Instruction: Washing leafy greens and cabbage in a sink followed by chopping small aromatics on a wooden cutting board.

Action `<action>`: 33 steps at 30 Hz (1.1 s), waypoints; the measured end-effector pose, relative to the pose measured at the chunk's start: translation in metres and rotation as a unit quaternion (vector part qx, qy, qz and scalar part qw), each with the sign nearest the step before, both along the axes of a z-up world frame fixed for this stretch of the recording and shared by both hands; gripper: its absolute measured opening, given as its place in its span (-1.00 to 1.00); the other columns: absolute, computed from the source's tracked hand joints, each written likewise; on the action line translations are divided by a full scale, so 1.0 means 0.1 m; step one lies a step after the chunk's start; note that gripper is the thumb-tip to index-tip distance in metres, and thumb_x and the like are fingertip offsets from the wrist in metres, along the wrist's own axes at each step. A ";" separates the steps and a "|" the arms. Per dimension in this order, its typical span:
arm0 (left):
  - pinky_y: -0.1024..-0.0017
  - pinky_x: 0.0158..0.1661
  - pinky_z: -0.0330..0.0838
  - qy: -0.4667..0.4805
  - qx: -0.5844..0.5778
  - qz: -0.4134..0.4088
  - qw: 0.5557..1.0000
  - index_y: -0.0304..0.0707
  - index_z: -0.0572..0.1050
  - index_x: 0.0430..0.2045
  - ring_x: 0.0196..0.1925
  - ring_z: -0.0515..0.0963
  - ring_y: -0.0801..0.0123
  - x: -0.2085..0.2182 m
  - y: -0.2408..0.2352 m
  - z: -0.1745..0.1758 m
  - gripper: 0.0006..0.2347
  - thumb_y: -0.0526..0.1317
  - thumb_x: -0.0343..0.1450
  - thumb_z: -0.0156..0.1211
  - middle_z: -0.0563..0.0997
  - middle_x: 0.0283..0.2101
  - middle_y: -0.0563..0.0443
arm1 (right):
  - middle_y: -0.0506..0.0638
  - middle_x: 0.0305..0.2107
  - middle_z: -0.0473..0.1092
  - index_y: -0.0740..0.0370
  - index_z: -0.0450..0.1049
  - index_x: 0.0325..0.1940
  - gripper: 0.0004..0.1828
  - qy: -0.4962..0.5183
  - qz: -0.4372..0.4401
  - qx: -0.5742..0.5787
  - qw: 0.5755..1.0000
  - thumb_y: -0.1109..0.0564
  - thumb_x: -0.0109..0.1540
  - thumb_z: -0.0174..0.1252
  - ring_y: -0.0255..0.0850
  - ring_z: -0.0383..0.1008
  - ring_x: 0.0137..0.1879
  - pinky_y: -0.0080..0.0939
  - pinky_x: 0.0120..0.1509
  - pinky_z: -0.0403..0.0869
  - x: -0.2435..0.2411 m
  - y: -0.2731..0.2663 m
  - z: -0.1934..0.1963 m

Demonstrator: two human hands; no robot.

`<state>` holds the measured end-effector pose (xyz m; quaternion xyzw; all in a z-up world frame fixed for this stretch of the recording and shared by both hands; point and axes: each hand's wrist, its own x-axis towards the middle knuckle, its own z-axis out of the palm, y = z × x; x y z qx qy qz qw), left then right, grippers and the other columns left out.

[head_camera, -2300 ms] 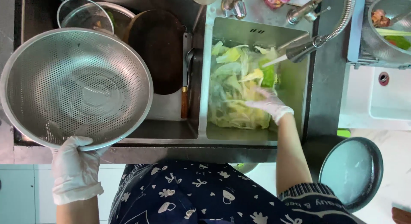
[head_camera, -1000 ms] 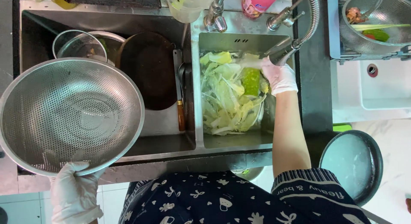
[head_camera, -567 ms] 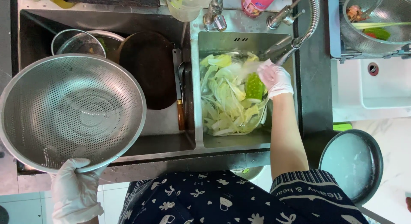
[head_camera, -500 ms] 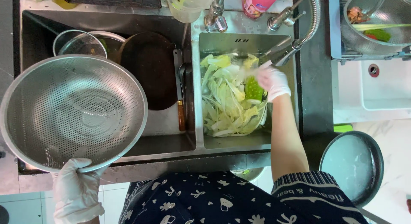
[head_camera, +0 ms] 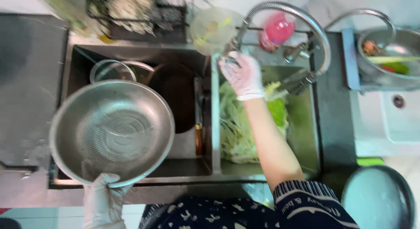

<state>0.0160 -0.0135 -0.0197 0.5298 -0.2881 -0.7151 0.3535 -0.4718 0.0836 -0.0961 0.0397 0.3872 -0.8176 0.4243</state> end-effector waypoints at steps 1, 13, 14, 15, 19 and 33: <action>-0.28 -0.14 0.50 -0.009 0.004 0.004 1.000 0.11 0.09 0.44 0.16 0.53 -0.17 -0.01 -0.01 0.05 -0.19 -0.55 0.19 -0.12 0.37 0.26 -0.21 | 0.40 -0.02 0.43 0.45 0.50 0.02 -0.52 -0.034 -0.017 -0.054 0.998 -0.02 0.20 0.20 0.25 0.46 0.17 0.17 0.28 0.57 -0.05 -0.06 -0.02; -0.01 0.10 0.50 -0.010 -0.043 0.079 0.996 -0.15 0.08 0.40 0.33 0.44 0.03 0.10 -0.42 0.49 -0.49 -0.16 0.50 -0.08 0.31 0.36 -0.15 | 0.01 0.01 0.51 0.12 0.50 -0.18 -0.83 0.017 0.015 0.045 0.999 0.02 0.25 0.19 -0.07 0.47 0.17 0.01 0.27 0.46 0.11 -0.04 -0.08; -0.01 0.10 0.50 -0.011 -0.045 0.092 0.995 -0.15 0.08 0.40 0.33 0.44 0.03 0.08 -0.56 0.49 -0.49 -0.16 0.50 -0.08 0.31 0.36 -0.15 | 0.01 0.01 0.51 0.12 0.50 -0.18 -0.83 0.017 0.027 0.043 0.999 0.02 0.25 0.19 -0.07 0.47 0.17 0.01 0.27 0.46 0.18 -0.07 -0.04; 0.00 0.12 0.53 -0.004 -0.047 0.113 0.992 -0.14 0.06 0.40 0.34 0.43 0.04 0.07 -0.70 0.49 -0.49 -0.08 0.52 -0.12 0.30 0.38 -0.14 | 0.02 -0.01 0.51 0.13 0.52 -0.14 -0.80 0.045 0.075 0.082 0.993 0.01 0.24 0.18 -0.08 0.49 0.14 -0.01 0.24 0.47 0.24 -0.11 -0.01; -0.04 0.13 0.50 0.007 -0.088 0.158 0.983 -0.14 0.04 0.39 0.37 0.44 0.01 0.21 -1.33 0.34 -0.50 0.02 0.55 -0.17 0.27 0.41 -0.14 | 0.05 -0.07 0.51 0.14 0.51 -0.06 -0.73 0.072 0.153 0.131 0.977 -0.02 0.24 0.19 -0.08 0.52 0.04 0.02 0.15 0.49 0.21 -0.21 -0.25; -0.10 0.15 0.50 0.083 -0.043 0.197 0.976 -0.29 0.10 0.32 0.27 0.52 -0.06 0.70 -1.61 -0.23 -0.56 -0.43 0.49 -0.17 0.33 0.30 -0.28 | 0.04 -0.07 0.49 0.18 0.38 0.08 -0.56 0.041 0.083 0.223 0.970 -0.14 0.29 0.18 -0.13 0.56 -0.06 -0.08 0.01 0.54 -0.09 -0.45 -0.33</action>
